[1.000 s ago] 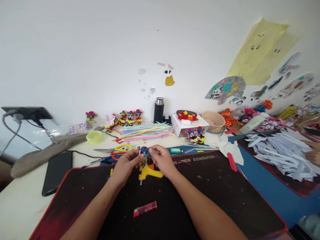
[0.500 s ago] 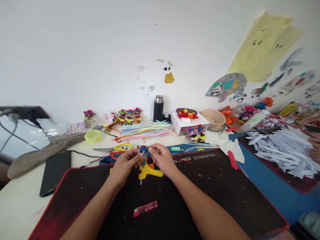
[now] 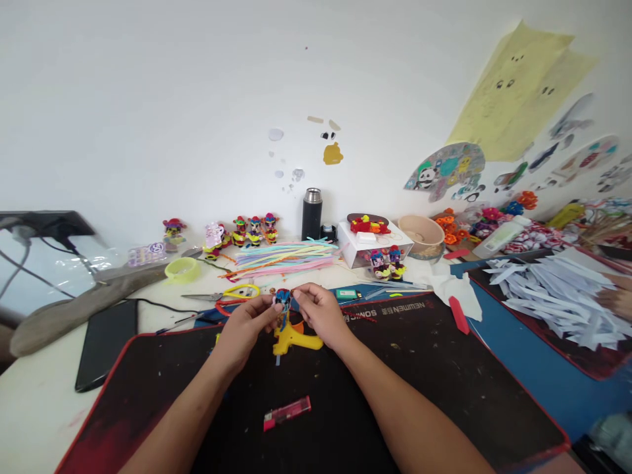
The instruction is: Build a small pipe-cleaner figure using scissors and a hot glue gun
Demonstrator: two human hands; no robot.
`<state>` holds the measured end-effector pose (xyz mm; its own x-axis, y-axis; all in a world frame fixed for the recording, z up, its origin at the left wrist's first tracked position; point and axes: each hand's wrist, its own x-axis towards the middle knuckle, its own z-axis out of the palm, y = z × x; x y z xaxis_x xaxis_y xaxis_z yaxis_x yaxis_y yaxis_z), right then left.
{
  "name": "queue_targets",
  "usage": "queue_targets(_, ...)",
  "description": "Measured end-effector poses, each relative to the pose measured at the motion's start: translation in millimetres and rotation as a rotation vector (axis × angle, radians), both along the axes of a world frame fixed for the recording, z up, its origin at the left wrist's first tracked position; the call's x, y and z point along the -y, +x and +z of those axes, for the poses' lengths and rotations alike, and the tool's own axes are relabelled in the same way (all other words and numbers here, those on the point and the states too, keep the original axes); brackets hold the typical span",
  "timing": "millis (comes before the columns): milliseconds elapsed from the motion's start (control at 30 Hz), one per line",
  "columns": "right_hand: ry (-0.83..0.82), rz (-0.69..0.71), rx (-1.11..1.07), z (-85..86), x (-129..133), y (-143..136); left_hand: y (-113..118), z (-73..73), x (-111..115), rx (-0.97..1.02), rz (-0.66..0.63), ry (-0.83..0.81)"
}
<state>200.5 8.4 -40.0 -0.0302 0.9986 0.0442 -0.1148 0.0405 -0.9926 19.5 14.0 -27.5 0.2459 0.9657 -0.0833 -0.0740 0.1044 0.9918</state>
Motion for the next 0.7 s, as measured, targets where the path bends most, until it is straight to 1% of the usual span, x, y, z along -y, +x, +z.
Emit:
queue_targets(433, -0.005, 0.004, -0.001, -0.1, 0.1, -0.4, -1.0, 1.3, 0.6, -0.023, -0.004, -0.005)
queue_targets(700, -0.008, 0.021, -0.002, -0.6, 0.2, 0.2, -0.5, 4.4, 1.4, -0.051, -0.012, 0.02)
